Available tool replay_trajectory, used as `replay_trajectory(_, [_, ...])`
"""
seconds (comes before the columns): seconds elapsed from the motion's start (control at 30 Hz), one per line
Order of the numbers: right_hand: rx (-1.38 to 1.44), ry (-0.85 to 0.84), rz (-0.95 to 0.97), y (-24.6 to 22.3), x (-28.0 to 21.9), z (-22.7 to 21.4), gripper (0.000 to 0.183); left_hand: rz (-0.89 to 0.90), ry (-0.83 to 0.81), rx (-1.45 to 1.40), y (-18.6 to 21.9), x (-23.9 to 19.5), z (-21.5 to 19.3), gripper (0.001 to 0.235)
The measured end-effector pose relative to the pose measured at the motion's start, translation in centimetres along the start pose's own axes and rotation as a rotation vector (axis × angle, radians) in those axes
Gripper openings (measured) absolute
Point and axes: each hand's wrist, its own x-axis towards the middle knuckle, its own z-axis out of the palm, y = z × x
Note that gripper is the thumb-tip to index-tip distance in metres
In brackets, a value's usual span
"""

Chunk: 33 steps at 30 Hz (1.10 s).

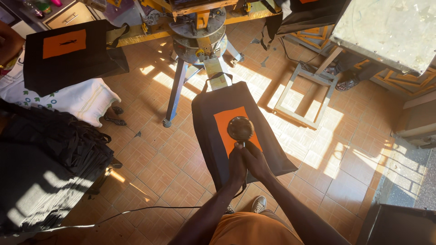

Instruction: The person uses a handheld heat gun to apply heat to an orange printed logo on a black tote bag. They move the heat gun back and forth over the print while holding the bag steady with the other hand, then flip the bag to heat the reverse side of the print.

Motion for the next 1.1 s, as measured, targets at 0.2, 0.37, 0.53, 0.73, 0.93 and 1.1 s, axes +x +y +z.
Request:
replay_trajectory(0.2, [0.137, -0.100, -0.031, 3.2, -1.8, -0.6, 0.069, -0.026, 0.029, -0.074, -3.6, 1.5, -1.3, 0.071])
replay_trajectory(0.37, [0.179, -0.083, -0.026, 0.9, -2.6, -0.5, 0.073, 0.164, 0.045, 0.063, -3.2, 0.0, -0.7, 0.073])
replay_trajectory(0.53, [0.210, 0.091, -0.019, 3.5, -0.1, -0.6, 0.043, 0.385, -0.009, 0.296, 3.3, -3.3, 1.3, 0.064])
replay_trajectory(0.73, [0.265, 0.148, 0.013, 0.6, -1.6, -1.9, 0.032, 0.513, -0.014, 0.478, 2.7, -2.8, 0.0, 0.055])
replay_trajectory(0.93, [0.286, 0.261, -0.033, 8.9, -1.3, -1.2, 0.048, 0.443, 0.044, 0.773, -0.2, -0.4, -2.6, 0.041])
replay_trajectory(1.1, [0.331, 0.251, 0.065, 5.6, -2.8, -1.4, 0.043, 0.340, -0.044, 1.133, 1.6, 0.2, -4.1, 0.069])
